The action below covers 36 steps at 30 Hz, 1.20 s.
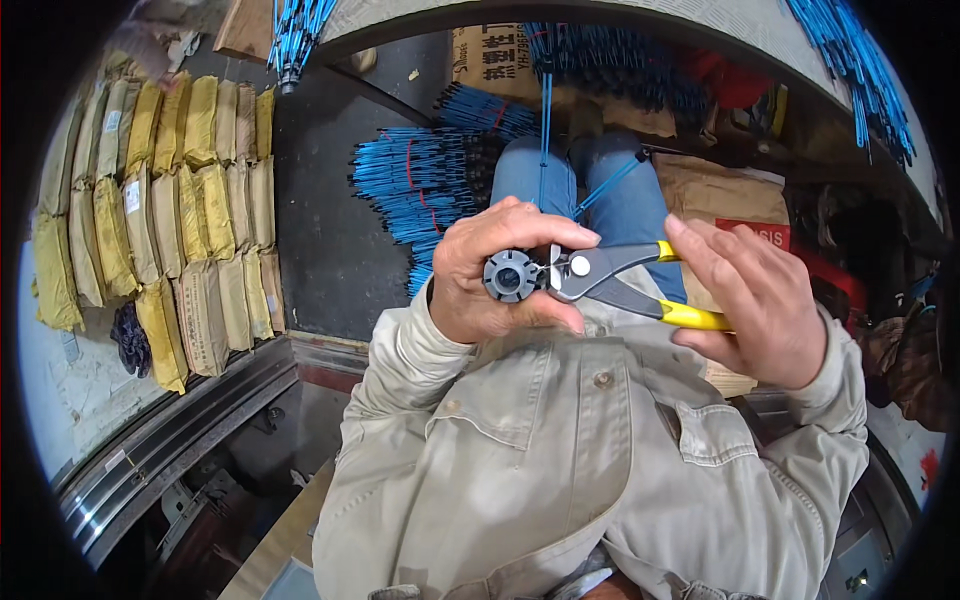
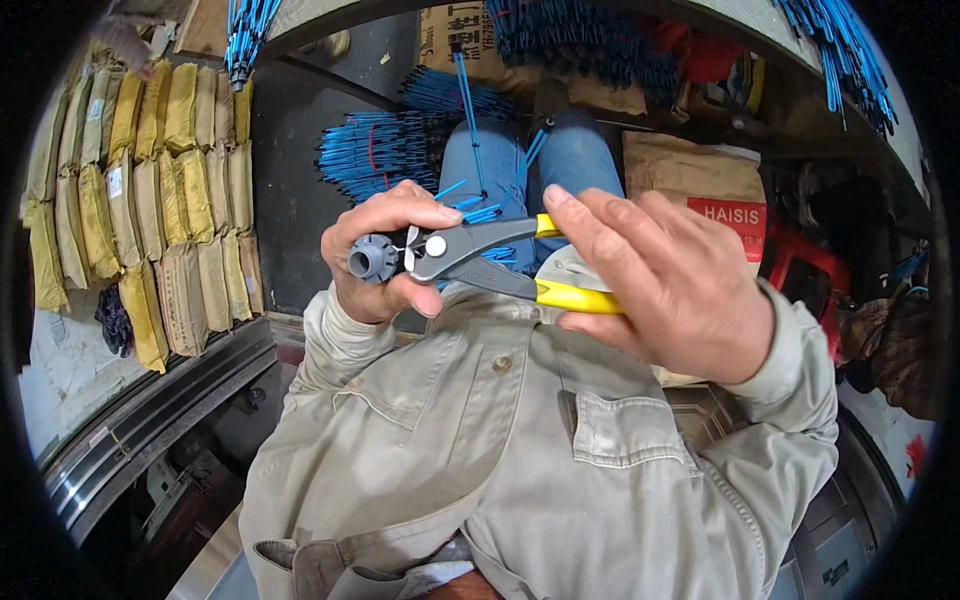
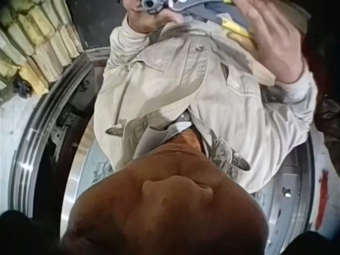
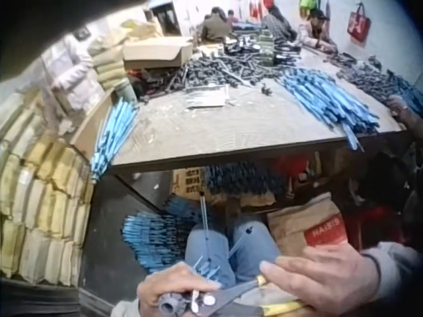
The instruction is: The person uses pliers to cut wire on an umbrella hub, threads wire through umbrella ribs on a table by hand, and attaches the ribs onto a plastic hub.
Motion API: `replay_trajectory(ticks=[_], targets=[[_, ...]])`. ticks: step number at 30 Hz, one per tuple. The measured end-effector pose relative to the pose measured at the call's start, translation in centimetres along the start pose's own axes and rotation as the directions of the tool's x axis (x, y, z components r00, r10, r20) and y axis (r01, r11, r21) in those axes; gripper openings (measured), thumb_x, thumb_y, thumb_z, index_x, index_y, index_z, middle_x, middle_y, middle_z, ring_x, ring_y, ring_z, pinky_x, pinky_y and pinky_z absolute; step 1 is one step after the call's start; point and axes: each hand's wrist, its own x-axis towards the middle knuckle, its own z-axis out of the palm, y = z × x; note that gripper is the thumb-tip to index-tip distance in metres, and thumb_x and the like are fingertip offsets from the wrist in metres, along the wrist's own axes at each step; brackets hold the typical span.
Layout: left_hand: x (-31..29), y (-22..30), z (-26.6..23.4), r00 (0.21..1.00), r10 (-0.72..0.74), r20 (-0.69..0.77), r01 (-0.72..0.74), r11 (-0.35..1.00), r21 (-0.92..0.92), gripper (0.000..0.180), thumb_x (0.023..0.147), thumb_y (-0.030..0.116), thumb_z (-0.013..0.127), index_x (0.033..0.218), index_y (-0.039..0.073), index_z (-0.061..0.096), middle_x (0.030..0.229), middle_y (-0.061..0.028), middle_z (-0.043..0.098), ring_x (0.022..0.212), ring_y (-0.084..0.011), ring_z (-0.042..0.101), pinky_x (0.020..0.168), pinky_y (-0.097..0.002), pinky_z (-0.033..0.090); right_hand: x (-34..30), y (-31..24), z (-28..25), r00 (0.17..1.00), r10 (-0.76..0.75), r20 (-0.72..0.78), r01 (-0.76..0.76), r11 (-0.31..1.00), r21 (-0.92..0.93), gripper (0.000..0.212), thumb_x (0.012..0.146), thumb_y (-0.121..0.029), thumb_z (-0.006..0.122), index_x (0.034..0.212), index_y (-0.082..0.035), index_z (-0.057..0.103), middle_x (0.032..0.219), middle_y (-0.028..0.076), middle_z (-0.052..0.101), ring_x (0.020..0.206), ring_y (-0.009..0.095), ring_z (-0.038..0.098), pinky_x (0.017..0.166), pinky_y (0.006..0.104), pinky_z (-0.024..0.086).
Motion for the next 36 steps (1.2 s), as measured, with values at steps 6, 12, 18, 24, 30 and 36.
replay_trajectory(ticks=[6, 12, 18, 24, 30, 36], targets=[[1.4, -0.3, -0.7, 0.991, -0.009, 0.132, 0.022, 0.994, -0.103, 0.055, 0.053, 0.031, 0.084, 0.097, 0.003, 0.065, 0.081, -0.0034, 0.063, 0.066, -0.0118, 0.052, 0.06, -0.0235, 0.041, 2.0, 5.9, -0.1, 0.504, -0.313, 0.805, -0.849, -0.006, 0.528, 0.06, 0.085, -0.038, 0.059, 0.124, 0.004, 0.042, 0.105, 0.015, 0.058, 0.078, 0.019, 0.058, 0.065, 0.0306, 0.048], [0.6, -0.8, -1.0, 0.999, -0.015, 0.035, 0.019, 0.993, -0.116, 0.072, 0.049, 0.044, 0.083, 0.1, -0.003, 0.063, 0.085, -0.0094, 0.064, 0.076, -0.0158, 0.056, 0.066, -0.0283, 0.043, 1.9, 4.3, -0.2, 0.95, -0.073, 0.303, -0.203, 0.596, 0.777, 0.054, 0.085, -0.027, 0.062, 0.126, 0.001, 0.042, 0.095, 0.013, 0.062, 0.056, 0.014, 0.058, 0.048, 0.0246, 0.046], [1.1, -0.4, -0.3, 0.994, -0.095, -0.062, 0.088, 0.99, -0.107, 0.07, 0.05, 0.042, 0.083, 0.1, -0.003, 0.062, 0.087, -0.0094, 0.063, 0.077, -0.0165, 0.057, 0.068, -0.0284, 0.044, 0.2, 2.4, -0.2, 1.0, 0.006, 0.028, -0.01, 0.989, 0.149, 0.058, 0.082, -0.024, 0.064, 0.128, 0.0, 0.04, 0.093, 0.015, 0.062, 0.067, 0.02, 0.062, 0.054, 0.0265, 0.047], [2.8, -0.8, -1.1, 0.987, -0.063, 0.151, 0.088, 0.982, -0.165, 0.066, 0.051, 0.04, 0.084, 0.097, -0.003, 0.063, 0.089, -0.0094, 0.062, 0.079, -0.0165, 0.057, 0.07, -0.0279, 0.044, 1.6, 7.9, 0.9, 0.513, -0.277, 0.813, -0.852, -0.282, 0.441, 0.053, 0.079, -0.025, 0.064, 0.121, 0.003, 0.048, 0.087, 0.017, 0.06, 0.071, 0.03, 0.058, 0.066, 0.0349, 0.048], [6.6, -2.8, -2.8, 0.992, -0.123, 0.001, 0.12, 0.972, -0.2, 0.065, 0.052, 0.039, 0.084, 0.097, -0.002, 0.062, 0.09, -0.0089, 0.062, 0.083, -0.0167, 0.057, 0.072, -0.0279, 0.044, 5.3, 9.9, -0.7, 0.89, -0.003, 0.456, -0.37, 0.58, 0.726, 0.054, 0.066, -0.022, 0.073, 0.114, -0.006, 0.056, 0.096, 0.016, 0.058, 0.074, 0.028, 0.057, 0.064, 0.0356, 0.047], [8.6, -4.0, -5.8, 0.996, -0.032, -0.083, 0.022, 0.992, -0.122, 0.053, 0.059, 0.024, 0.083, 0.102, 0.003, 0.061, 0.091, -0.0037, 0.06, 0.072, -0.0092, 0.051, 0.065, -0.0219, 0.042, 8.7, 8.8, 1.4, 0.99, 0.106, 0.094, -0.118, 0.985, 0.125, 0.053, 0.054, -0.016, 0.077, 0.104, -0.013, 0.06, 0.105, 0.013, 0.055, 0.08, 0.027, 0.057, 0.062, 0.0353, 0.046]])
